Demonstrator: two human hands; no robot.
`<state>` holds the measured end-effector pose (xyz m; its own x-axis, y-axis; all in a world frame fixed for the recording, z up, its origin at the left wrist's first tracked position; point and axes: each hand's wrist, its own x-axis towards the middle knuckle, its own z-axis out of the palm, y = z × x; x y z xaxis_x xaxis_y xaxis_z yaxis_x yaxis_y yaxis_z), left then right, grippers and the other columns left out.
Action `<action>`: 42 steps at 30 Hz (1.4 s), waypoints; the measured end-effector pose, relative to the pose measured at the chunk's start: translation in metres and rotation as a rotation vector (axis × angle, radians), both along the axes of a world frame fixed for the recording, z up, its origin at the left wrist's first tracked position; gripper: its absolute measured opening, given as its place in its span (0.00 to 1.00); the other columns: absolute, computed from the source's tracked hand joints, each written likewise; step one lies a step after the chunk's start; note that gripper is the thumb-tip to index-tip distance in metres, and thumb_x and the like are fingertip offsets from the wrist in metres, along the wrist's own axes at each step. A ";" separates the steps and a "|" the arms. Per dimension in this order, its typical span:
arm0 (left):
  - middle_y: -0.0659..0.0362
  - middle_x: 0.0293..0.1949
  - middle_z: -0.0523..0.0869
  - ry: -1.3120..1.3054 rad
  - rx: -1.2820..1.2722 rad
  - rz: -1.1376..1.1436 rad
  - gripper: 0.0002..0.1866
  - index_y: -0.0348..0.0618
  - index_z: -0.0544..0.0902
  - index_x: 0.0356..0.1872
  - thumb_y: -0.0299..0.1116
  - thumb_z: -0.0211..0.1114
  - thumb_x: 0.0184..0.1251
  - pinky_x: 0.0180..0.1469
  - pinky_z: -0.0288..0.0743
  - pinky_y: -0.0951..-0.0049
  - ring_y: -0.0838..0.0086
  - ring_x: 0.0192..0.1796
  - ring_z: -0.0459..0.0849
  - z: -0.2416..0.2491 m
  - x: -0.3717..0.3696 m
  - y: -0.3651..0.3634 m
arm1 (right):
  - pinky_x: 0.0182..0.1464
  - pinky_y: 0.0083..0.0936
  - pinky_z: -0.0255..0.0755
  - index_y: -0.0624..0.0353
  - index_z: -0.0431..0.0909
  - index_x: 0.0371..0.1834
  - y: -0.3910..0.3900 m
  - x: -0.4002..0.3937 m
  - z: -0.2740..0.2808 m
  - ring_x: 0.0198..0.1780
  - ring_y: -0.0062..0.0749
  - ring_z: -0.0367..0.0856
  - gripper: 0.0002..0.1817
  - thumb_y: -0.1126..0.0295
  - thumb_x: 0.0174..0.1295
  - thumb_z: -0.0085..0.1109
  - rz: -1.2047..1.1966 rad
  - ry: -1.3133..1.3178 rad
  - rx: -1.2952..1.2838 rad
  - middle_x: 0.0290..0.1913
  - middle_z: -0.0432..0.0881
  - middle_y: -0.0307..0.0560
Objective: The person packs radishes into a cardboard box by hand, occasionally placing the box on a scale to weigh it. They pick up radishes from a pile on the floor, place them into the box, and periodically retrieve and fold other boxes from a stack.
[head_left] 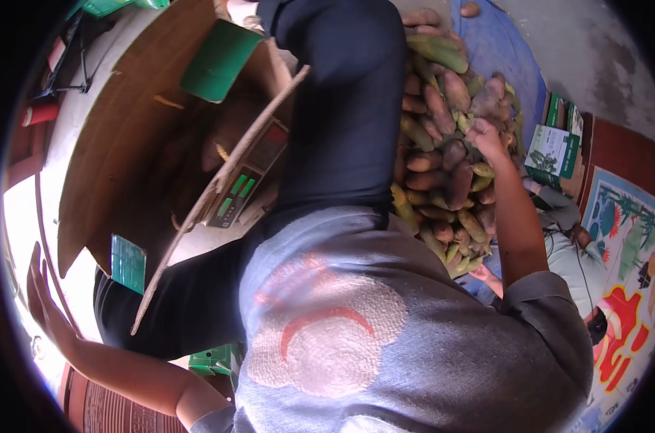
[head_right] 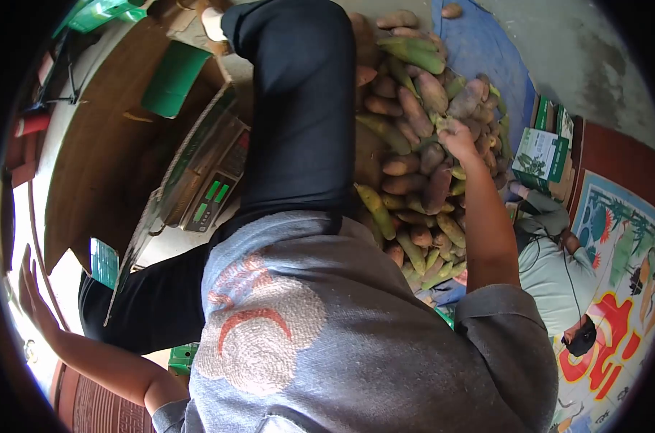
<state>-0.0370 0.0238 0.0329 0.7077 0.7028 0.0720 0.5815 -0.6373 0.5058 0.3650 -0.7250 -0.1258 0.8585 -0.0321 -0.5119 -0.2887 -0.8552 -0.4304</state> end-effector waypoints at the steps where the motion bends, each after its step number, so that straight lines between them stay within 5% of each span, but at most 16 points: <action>1: 0.55 0.60 0.77 -0.032 -0.088 0.057 0.26 0.45 0.76 0.60 0.51 0.46 0.72 0.68 0.61 0.60 0.65 0.65 0.72 -0.002 -0.004 -0.006 | 0.46 0.30 0.72 0.64 0.75 0.52 -0.022 -0.007 -0.010 0.45 0.34 0.81 0.18 0.67 0.62 0.59 -0.056 0.126 -0.176 0.47 0.82 0.50; 4: 0.54 0.58 0.78 -0.056 -0.220 0.199 0.24 0.41 0.77 0.58 0.47 0.48 0.73 0.68 0.61 0.62 0.65 0.65 0.72 -0.013 -0.022 -0.010 | 0.43 0.35 0.74 0.64 0.74 0.56 -0.028 -0.040 -0.003 0.50 0.44 0.80 0.25 0.59 0.60 0.61 0.037 0.450 -0.659 0.50 0.80 0.57; 8: 0.44 0.57 0.76 -0.279 -0.521 0.302 0.25 0.27 0.77 0.50 0.45 0.50 0.74 0.70 0.62 0.61 0.65 0.62 0.73 -0.055 -0.090 0.047 | 0.46 0.44 0.73 0.66 0.71 0.59 -0.084 -0.089 -0.050 0.50 0.53 0.78 0.37 0.48 0.54 0.64 -0.171 0.580 -0.658 0.56 0.75 0.60; 12: 0.42 0.62 0.71 -0.387 -0.658 0.360 0.27 0.28 0.69 0.60 0.44 0.47 0.75 0.72 0.59 0.60 0.61 0.67 0.68 -0.053 -0.079 0.021 | 0.60 0.37 0.67 0.72 0.71 0.58 -0.095 -0.116 -0.074 0.64 0.48 0.71 0.43 0.44 0.50 0.66 -0.372 0.474 -0.496 0.62 0.71 0.62; 14: 0.44 0.64 0.69 -0.470 -0.623 0.411 0.27 0.30 0.65 0.64 0.43 0.47 0.75 0.73 0.56 0.61 0.61 0.69 0.64 -0.042 -0.058 0.001 | 0.60 0.37 0.67 0.74 0.71 0.58 -0.143 -0.114 -0.116 0.64 0.47 0.70 0.45 0.45 0.47 0.69 -0.326 0.423 -0.466 0.62 0.72 0.62; 20: 0.48 0.68 0.65 -0.528 -0.657 0.433 0.26 0.35 0.61 0.68 0.40 0.48 0.75 0.74 0.52 0.62 0.65 0.72 0.60 -0.047 -0.057 0.004 | 0.63 0.37 0.66 0.77 0.60 0.63 -0.122 -0.111 -0.121 0.64 0.51 0.70 0.52 0.52 0.42 0.75 -0.450 0.225 -0.641 0.64 0.68 0.60; 23: 0.49 0.68 0.66 -0.554 -0.678 0.450 0.23 0.35 0.63 0.67 0.35 0.44 0.76 0.73 0.54 0.63 0.64 0.72 0.61 -0.043 -0.045 -0.001 | 0.63 0.39 0.66 0.68 0.56 0.67 -0.093 -0.103 -0.119 0.63 0.51 0.70 0.52 0.56 0.42 0.76 -0.560 0.286 -0.688 0.64 0.68 0.55; 26: 0.48 0.67 0.67 -0.608 -0.739 0.434 0.22 0.34 0.63 0.67 0.33 0.44 0.76 0.73 0.55 0.63 0.63 0.71 0.62 -0.038 -0.033 -0.005 | 0.60 0.40 0.69 0.61 0.67 0.62 -0.036 -0.114 -0.114 0.59 0.43 0.74 0.41 0.57 0.43 0.74 -0.924 0.158 -0.199 0.60 0.74 0.49; 29: 0.46 0.66 0.67 -0.611 -0.659 0.371 0.24 0.33 0.63 0.66 0.37 0.46 0.76 0.72 0.56 0.61 0.61 0.71 0.63 -0.031 -0.023 -0.002 | 0.59 0.43 0.71 0.53 0.69 0.60 0.019 -0.111 -0.103 0.57 0.41 0.75 0.35 0.58 0.48 0.71 -1.027 0.268 0.047 0.57 0.76 0.45; 34: 0.48 0.64 0.72 -0.583 -0.465 0.119 0.25 0.37 0.69 0.64 0.43 0.49 0.74 0.70 0.60 0.60 0.61 0.67 0.69 -0.018 0.004 0.018 | 0.54 0.35 0.71 0.56 0.75 0.53 0.042 -0.051 -0.101 0.50 0.35 0.77 0.27 0.57 0.51 0.68 -0.685 0.387 0.502 0.51 0.79 0.42; 40: 0.54 0.56 0.81 -0.421 -0.349 -0.142 0.22 0.43 0.78 0.57 0.46 0.54 0.71 0.65 0.68 0.65 0.66 0.61 0.77 -0.005 0.059 0.004 | 0.48 0.26 0.73 0.57 0.78 0.47 0.144 0.026 0.056 0.41 0.29 0.81 0.22 0.59 0.51 0.69 -0.355 0.068 0.536 0.42 0.82 0.40; 42: 0.54 0.55 0.81 -0.310 -0.346 -0.227 0.22 0.45 0.78 0.57 0.47 0.52 0.71 0.66 0.65 0.63 0.67 0.61 0.77 -0.007 0.066 -0.001 | 0.48 0.26 0.73 0.58 0.77 0.48 0.156 0.056 0.103 0.47 0.30 0.78 0.23 0.59 0.52 0.69 -0.238 -0.021 0.596 0.45 0.80 0.45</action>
<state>0.0289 0.0231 0.0258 0.8273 0.5539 0.0935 0.2370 -0.4951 0.8359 0.4214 -0.5689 -0.0232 0.8731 0.0621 -0.4835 -0.4271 -0.3811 -0.8200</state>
